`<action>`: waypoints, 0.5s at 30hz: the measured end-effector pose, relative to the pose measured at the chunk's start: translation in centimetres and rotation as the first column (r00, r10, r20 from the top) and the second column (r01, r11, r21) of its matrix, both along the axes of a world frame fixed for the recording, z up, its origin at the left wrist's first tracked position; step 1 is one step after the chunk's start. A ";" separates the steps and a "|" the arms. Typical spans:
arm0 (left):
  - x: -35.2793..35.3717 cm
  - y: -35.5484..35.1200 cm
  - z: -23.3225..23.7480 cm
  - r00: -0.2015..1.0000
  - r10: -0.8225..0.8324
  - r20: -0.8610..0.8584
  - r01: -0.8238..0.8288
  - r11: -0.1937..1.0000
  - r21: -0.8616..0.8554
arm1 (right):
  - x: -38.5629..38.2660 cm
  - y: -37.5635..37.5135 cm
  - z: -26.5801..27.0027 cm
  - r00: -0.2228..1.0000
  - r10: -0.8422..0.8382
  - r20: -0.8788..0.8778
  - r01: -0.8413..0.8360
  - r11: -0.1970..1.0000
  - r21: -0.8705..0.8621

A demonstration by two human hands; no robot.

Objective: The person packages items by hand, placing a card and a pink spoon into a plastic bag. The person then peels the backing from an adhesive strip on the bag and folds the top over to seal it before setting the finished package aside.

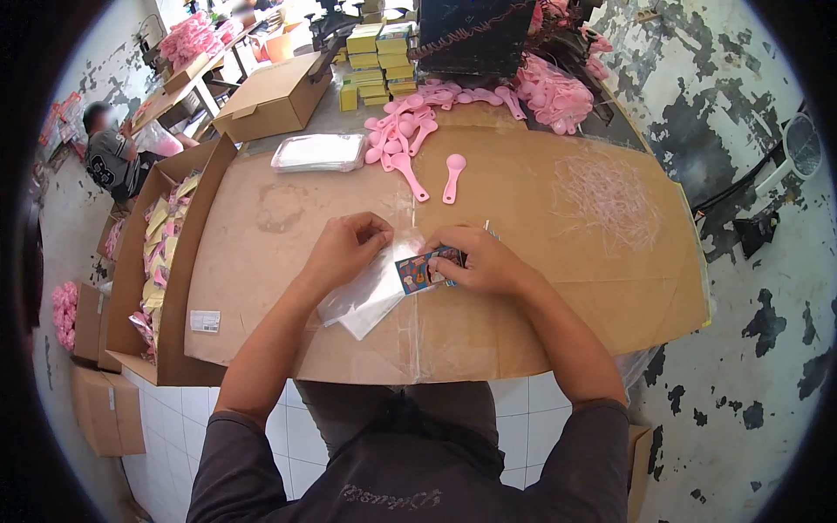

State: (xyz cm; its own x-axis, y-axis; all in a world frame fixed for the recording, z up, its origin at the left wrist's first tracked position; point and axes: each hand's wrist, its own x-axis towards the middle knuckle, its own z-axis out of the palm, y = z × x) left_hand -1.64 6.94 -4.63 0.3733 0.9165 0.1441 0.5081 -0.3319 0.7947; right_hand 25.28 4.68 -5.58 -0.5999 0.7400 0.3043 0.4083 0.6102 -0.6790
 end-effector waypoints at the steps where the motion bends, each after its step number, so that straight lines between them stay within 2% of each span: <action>1: -0.1 0.2 -0.4 0.996 0.023 0.084 -0.021 0.999 -0.028 | -0.1 -0.1 0.2 1.000 -0.005 -0.004 0.005 1.000 -0.001; 3: -0.3 0.9 -1.1 0.967 0.068 0.246 -0.049 0.995 -0.085 | 0.0 -0.4 0.6 1.000 -0.022 -0.014 0.022 1.000 0.001; 6: -0.3 1.3 -0.5 0.850 0.090 0.519 0.052 0.966 -0.252 | 0.5 -0.2 -0.3 0.987 -0.084 -0.135 0.062 0.985 -0.160; 7: -0.3 1.1 0.2 0.820 0.096 0.564 0.090 0.952 -0.293 | 0.8 0.0 -0.4 0.963 -0.170 -0.210 0.123 0.968 -0.220; 9: -0.3 0.9 0.4 0.798 0.056 0.600 0.129 0.957 -0.261 | 1.3 0.5 -0.2 0.876 -0.346 -0.335 0.222 0.908 -0.357; 12: 0.1 0.4 0.7 0.801 0.003 0.598 0.179 0.953 -0.245 | 1.2 0.9 0.7 0.807 -0.405 -0.430 0.248 0.893 -0.376; 15: 0.8 -0.3 0.7 0.807 -0.008 0.590 0.202 0.943 -0.263 | 0.8 0.6 1.4 0.760 -0.392 -0.518 0.215 0.904 -0.369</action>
State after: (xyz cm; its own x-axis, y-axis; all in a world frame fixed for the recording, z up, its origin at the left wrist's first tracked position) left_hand -0.85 6.67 -3.89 0.4066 0.9092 0.0893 -0.0975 -0.0540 0.9938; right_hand 26.04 5.24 -4.17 -0.1105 0.9558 0.2725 0.0259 0.2769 -0.9606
